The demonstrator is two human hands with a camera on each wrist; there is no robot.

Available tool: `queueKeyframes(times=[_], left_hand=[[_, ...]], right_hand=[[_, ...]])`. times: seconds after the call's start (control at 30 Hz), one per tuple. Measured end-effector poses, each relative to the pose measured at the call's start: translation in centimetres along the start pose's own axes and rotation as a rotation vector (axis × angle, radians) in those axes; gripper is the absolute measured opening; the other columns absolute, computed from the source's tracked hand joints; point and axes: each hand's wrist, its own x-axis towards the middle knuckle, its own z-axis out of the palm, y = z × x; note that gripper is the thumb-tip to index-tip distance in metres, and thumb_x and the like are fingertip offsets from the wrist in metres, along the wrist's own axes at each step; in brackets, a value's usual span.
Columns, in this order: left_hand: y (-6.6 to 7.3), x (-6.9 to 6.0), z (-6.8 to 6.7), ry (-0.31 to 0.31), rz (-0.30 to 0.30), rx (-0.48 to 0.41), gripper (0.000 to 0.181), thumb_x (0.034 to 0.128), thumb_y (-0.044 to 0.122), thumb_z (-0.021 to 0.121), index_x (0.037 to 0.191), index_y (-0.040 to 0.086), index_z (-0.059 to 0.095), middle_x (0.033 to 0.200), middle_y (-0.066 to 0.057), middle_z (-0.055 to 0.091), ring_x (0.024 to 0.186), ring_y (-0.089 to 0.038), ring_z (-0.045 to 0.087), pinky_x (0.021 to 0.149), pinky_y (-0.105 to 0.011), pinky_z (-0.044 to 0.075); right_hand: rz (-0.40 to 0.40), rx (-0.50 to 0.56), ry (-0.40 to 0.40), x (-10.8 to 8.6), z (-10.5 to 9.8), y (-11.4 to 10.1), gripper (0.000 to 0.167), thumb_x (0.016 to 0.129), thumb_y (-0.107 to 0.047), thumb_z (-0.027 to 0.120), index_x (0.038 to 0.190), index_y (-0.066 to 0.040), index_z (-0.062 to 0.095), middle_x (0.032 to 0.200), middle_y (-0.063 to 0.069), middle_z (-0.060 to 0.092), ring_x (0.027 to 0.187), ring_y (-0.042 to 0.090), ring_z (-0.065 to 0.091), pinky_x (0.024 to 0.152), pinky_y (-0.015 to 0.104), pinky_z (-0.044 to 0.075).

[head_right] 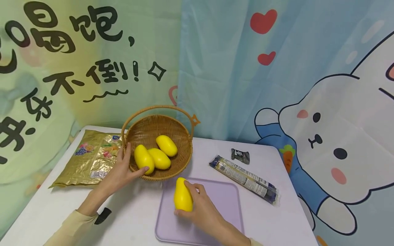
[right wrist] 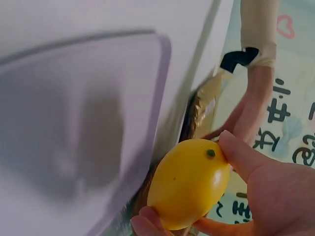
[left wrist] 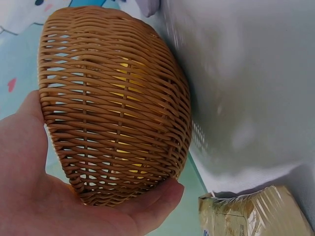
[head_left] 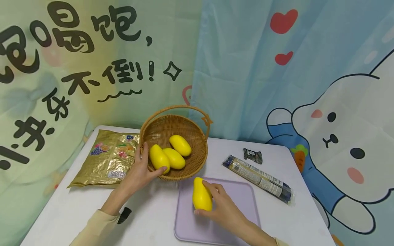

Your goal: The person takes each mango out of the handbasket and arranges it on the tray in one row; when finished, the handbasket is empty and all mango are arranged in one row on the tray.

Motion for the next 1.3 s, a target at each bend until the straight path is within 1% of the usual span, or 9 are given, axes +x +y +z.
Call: queueKeyframes(times=[0.13, 0.27, 0.5, 0.63, 0.73, 0.9, 0.97, 1.13, 1.3], left_hand=[[0.0, 0.1, 0.1, 0.012, 0.008, -0.002, 0.121, 0.0869, 0.061, 0.072, 0.163, 0.005, -0.004, 0.165, -0.030, -0.012, 0.101, -0.049, 0.067, 0.067, -0.038, 0.058], [0.1, 0.0, 0.1, 0.008, 0.009, -0.001, 0.121, 0.0877, 0.061, 0.071, 0.163, 0.005, -0.005, 0.165, -0.031, -0.012, 0.107, -0.052, 0.065, 0.072, -0.043, 0.059], [0.1, -0.1, 0.1, 0.015, 0.002, 0.009, 0.121, 0.0874, 0.060, 0.072, 0.163, 0.005, -0.004, 0.165, -0.033, -0.010, 0.107, -0.052, 0.065, 0.075, -0.046, 0.059], [0.1, -0.1, 0.2, 0.014, -0.001, 0.007, 0.121, 0.0870, 0.060, 0.073, 0.163, 0.005, -0.004, 0.165, -0.031, -0.011, 0.105, -0.051, 0.066, 0.075, -0.046, 0.059], [0.1, -0.1, 0.2, 0.012, 0.004, 0.002, 0.121, 0.0873, 0.059, 0.073, 0.163, 0.005, -0.005, 0.165, -0.030, -0.013, 0.102, -0.051, 0.067, 0.071, -0.044, 0.059], [0.2, -0.1, 0.1, 0.013, 0.011, -0.011, 0.120, 0.0876, 0.058, 0.073, 0.163, 0.004, -0.004, 0.166, -0.028, -0.017, 0.102, -0.051, 0.066, 0.070, -0.042, 0.059], [0.1, -0.1, 0.1, 0.012, 0.009, -0.012, 0.121, 0.0874, 0.058, 0.073, 0.163, 0.005, -0.004, 0.166, -0.027, -0.017, 0.103, -0.051, 0.066, 0.070, -0.041, 0.059], [0.1, 0.0, 0.0, 0.001, -0.013, 0.004, 0.122, 0.0864, 0.061, 0.073, 0.163, 0.006, -0.005, 0.166, -0.028, -0.013, 0.096, -0.046, 0.069, 0.063, -0.036, 0.056], [0.1, 0.0, 0.0, -0.012, -0.034, 0.007, 0.123, 0.0860, 0.063, 0.072, 0.163, 0.007, -0.006, 0.166, -0.028, -0.013, 0.094, -0.043, 0.069, 0.060, -0.033, 0.054]], right_hand=[[0.003, 0.003, -0.020, 0.2, 1.3, -0.1, 0.095, 0.081, -0.051, 0.083, 0.156, -0.013, 0.038, 0.139, 0.020, 0.048, 0.112, 0.026, 0.058, 0.097, 0.051, 0.051], [0.007, -0.019, -0.032, 0.5, 2.5, -0.2, 0.095, 0.082, -0.050, 0.082, 0.155, -0.010, 0.037, 0.138, 0.023, 0.047, 0.105, 0.024, 0.059, 0.090, 0.047, 0.053], [-0.016, -0.058, 0.002, 1.0, 3.8, -0.4, 0.095, 0.081, -0.049, 0.083, 0.155, -0.008, 0.038, 0.136, 0.026, 0.046, 0.095, 0.022, 0.060, 0.078, 0.040, 0.054], [-0.006, -0.059, 0.001, 1.1, 4.5, -0.2, 0.097, 0.081, -0.050, 0.083, 0.155, -0.008, 0.037, 0.138, 0.024, 0.045, 0.096, 0.021, 0.060, 0.079, 0.039, 0.054], [0.004, -0.067, -0.007, 1.1, 4.9, 0.0, 0.098, 0.081, -0.052, 0.082, 0.156, -0.009, 0.036, 0.139, 0.023, 0.044, 0.098, 0.022, 0.059, 0.081, 0.041, 0.054], [-0.001, -0.070, -0.003, 1.0, 5.3, 0.2, 0.101, 0.080, -0.055, 0.082, 0.156, -0.009, 0.034, 0.139, 0.024, 0.042, 0.099, 0.024, 0.059, 0.084, 0.044, 0.055], [-0.004, -0.065, -0.003, 1.0, 5.3, 0.2, 0.103, 0.079, -0.057, 0.082, 0.156, -0.009, 0.034, 0.139, 0.024, 0.042, 0.099, 0.024, 0.059, 0.083, 0.044, 0.054], [-0.008, -0.073, -0.011, 1.0, 5.2, 0.2, 0.108, 0.076, -0.061, 0.081, 0.157, -0.008, 0.033, 0.139, 0.024, 0.042, 0.098, 0.023, 0.058, 0.084, 0.044, 0.054], [-0.007, -0.085, -0.012, 0.9, 4.7, -0.1, 0.110, 0.075, -0.063, 0.081, 0.157, -0.007, 0.033, 0.141, 0.025, 0.042, 0.104, 0.027, 0.060, 0.091, 0.049, 0.055]])
